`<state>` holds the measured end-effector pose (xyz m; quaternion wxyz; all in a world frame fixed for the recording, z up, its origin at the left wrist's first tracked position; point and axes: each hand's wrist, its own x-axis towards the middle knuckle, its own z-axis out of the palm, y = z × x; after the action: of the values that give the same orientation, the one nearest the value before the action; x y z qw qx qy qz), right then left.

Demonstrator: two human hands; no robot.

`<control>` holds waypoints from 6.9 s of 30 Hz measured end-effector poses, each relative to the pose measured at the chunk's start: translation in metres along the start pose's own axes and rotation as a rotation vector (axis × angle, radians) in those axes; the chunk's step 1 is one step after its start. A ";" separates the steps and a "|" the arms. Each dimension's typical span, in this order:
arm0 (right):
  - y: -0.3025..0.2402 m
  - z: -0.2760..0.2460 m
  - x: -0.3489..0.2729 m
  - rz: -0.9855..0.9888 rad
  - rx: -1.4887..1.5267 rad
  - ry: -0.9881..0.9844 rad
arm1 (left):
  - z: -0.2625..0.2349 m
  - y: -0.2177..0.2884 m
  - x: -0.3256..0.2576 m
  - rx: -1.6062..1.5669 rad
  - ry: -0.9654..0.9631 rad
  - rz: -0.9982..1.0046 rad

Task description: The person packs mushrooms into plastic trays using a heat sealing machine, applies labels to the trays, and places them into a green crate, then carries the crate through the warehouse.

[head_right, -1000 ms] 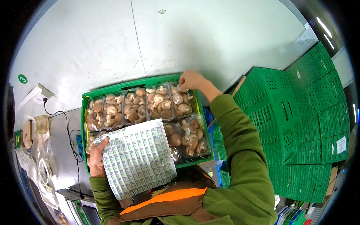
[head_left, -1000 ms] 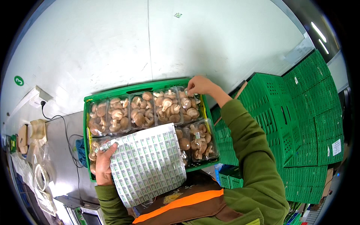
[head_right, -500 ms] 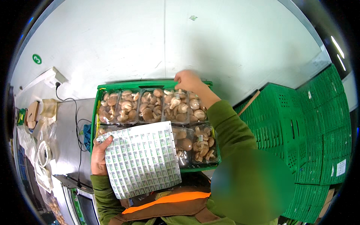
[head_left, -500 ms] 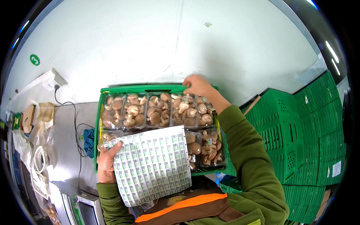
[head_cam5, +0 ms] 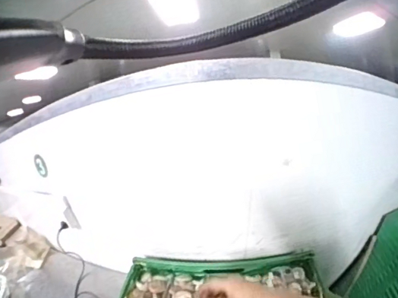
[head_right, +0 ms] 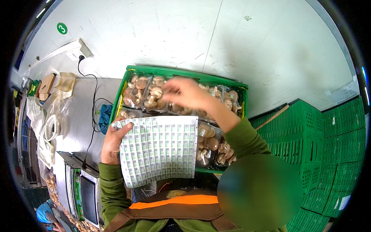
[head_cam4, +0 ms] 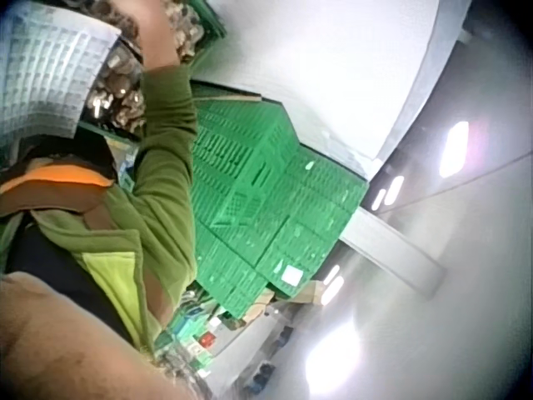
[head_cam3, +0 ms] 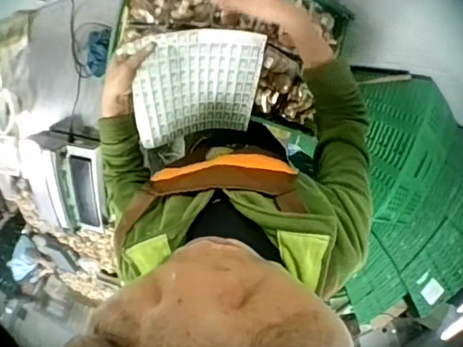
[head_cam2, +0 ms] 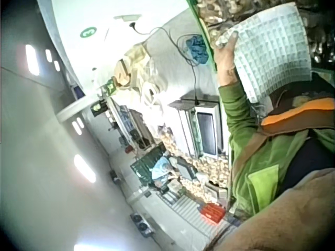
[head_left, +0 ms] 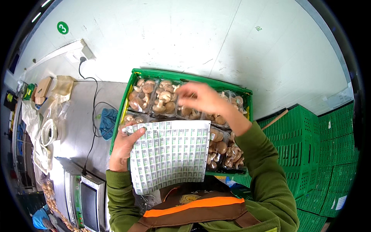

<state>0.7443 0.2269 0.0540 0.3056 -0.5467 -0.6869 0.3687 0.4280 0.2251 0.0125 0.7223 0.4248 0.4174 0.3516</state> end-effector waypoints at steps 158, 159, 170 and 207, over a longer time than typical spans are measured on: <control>-0.020 0.114 -0.365 0.960 0.119 1.542 | 0.051 -0.093 0.076 1.407 -0.757 0.400; -0.046 0.137 -0.387 0.950 0.134 1.574 | 0.067 -0.095 0.055 1.401 -0.801 0.421; -0.268 0.471 -0.701 1.210 0.243 1.976 | 0.198 -0.151 -0.243 1.383 -1.160 0.486; -0.742 1.171 -1.556 1.521 0.204 3.503 | 0.458 -0.729 -1.622 0.799 -2.189 -0.496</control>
<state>-0.2746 -1.5909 0.0178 -0.3798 0.3770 -0.7172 0.4463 0.2968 -1.6065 -0.0220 0.5597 0.6015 -0.2700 -0.5020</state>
